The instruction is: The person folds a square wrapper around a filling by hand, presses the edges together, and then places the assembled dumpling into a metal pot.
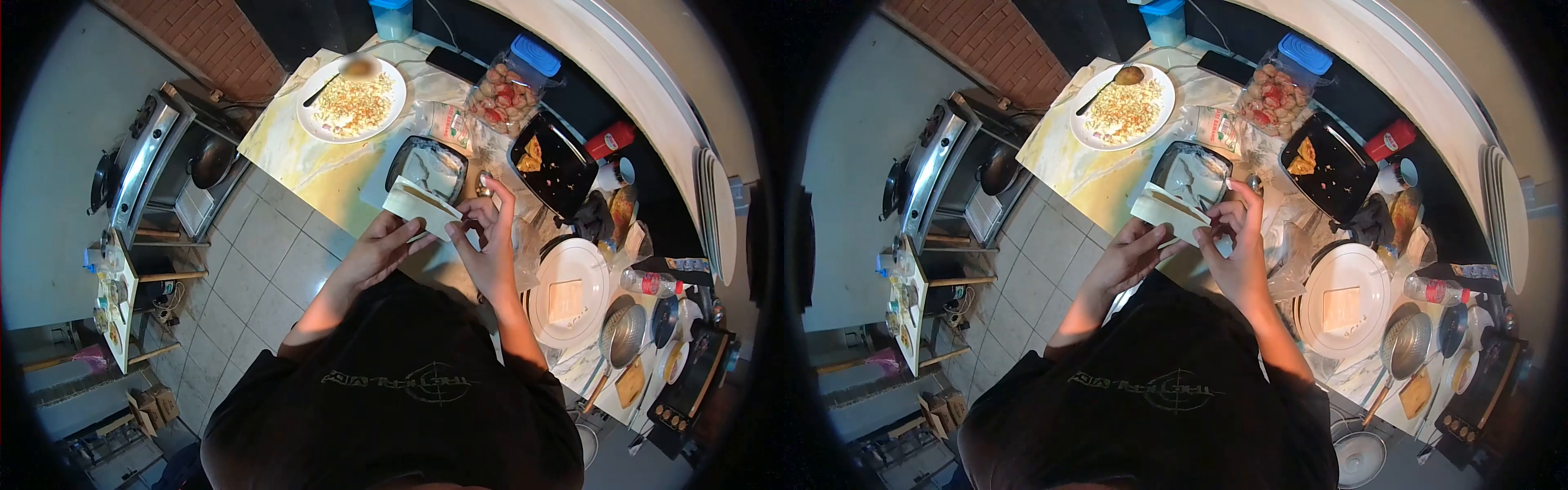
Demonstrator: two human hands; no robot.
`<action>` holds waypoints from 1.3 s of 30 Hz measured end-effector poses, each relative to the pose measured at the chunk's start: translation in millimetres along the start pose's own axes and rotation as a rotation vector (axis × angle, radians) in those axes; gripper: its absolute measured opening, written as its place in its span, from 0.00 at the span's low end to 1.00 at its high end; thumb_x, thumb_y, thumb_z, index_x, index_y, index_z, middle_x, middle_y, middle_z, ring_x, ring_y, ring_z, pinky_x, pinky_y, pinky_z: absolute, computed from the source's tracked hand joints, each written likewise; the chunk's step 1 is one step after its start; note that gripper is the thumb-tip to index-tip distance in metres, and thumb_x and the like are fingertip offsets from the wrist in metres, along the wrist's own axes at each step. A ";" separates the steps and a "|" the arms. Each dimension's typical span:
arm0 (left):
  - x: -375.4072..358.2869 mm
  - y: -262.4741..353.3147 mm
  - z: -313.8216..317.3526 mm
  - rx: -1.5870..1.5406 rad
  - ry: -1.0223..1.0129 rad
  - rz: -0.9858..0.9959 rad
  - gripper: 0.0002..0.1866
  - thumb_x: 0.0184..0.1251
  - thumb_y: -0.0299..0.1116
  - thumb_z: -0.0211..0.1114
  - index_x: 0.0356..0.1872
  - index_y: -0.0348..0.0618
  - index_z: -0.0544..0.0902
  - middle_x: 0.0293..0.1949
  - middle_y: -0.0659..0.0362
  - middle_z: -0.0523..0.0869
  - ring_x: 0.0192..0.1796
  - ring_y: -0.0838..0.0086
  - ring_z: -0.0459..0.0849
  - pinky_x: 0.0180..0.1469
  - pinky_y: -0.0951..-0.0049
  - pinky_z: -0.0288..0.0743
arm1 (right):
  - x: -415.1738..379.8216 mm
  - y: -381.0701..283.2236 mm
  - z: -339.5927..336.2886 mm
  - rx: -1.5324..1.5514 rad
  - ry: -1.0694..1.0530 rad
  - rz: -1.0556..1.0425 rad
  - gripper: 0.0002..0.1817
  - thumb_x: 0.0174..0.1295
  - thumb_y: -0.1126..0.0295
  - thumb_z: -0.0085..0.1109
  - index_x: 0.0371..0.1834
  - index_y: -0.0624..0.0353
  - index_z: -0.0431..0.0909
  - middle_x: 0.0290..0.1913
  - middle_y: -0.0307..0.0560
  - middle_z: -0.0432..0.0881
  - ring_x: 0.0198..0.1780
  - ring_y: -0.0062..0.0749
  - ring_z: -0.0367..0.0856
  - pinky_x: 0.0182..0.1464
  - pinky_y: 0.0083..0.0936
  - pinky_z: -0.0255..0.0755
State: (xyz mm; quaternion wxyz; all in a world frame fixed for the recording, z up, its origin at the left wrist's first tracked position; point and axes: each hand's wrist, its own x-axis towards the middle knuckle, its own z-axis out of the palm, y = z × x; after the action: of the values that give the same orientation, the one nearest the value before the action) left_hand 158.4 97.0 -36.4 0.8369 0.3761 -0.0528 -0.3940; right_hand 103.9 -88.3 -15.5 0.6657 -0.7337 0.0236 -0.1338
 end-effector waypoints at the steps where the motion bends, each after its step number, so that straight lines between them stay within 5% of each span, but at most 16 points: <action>1: 1.2 -2.4 -0.9 -0.005 -0.001 0.002 0.23 0.79 0.31 0.54 0.70 0.38 0.61 0.67 0.53 0.71 0.69 0.67 0.71 0.75 0.55 0.64 | 1.3 -0.2 -0.9 -0.006 -0.006 0.005 0.41 0.60 0.88 0.60 0.73 0.56 0.49 0.43 0.45 0.75 0.45 0.23 0.76 0.47 0.18 0.71; 14: 9.1 -6.4 6.9 0.118 0.124 -0.009 0.19 0.76 0.35 0.60 0.61 0.33 0.74 0.55 0.54 0.83 0.55 0.69 0.83 0.59 0.64 0.82 | -1.9 12.8 -8.7 -0.001 0.021 0.022 0.35 0.63 0.88 0.59 0.70 0.57 0.55 0.37 0.42 0.76 0.41 0.21 0.75 0.48 0.18 0.70; 27: 12.2 -15.1 4.5 0.211 0.153 0.058 0.19 0.73 0.32 0.63 0.62 0.39 0.74 0.53 0.56 0.84 0.51 0.72 0.85 0.53 0.69 0.85 | -7.0 14.8 -11.1 -0.028 0.034 0.002 0.30 0.61 0.84 0.62 0.65 0.58 0.62 0.37 0.41 0.79 0.40 0.23 0.75 0.47 0.21 0.69; 39: 15.0 -17.2 -3.1 0.466 0.172 0.211 0.14 0.68 0.31 0.70 0.51 0.37 0.83 0.43 0.61 0.88 0.41 0.81 0.83 0.44 0.77 0.79 | -9.4 11.3 -11.7 -0.023 0.040 0.025 0.26 0.62 0.84 0.60 0.63 0.61 0.65 0.36 0.40 0.78 0.39 0.22 0.74 0.46 0.20 0.69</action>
State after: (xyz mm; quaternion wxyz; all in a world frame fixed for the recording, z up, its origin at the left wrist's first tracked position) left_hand 159.2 81.3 -53.3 0.7655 0.5832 -0.1100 -0.2485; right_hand 93.8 -98.9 -27.3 0.6584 -0.7380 0.0477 -0.1396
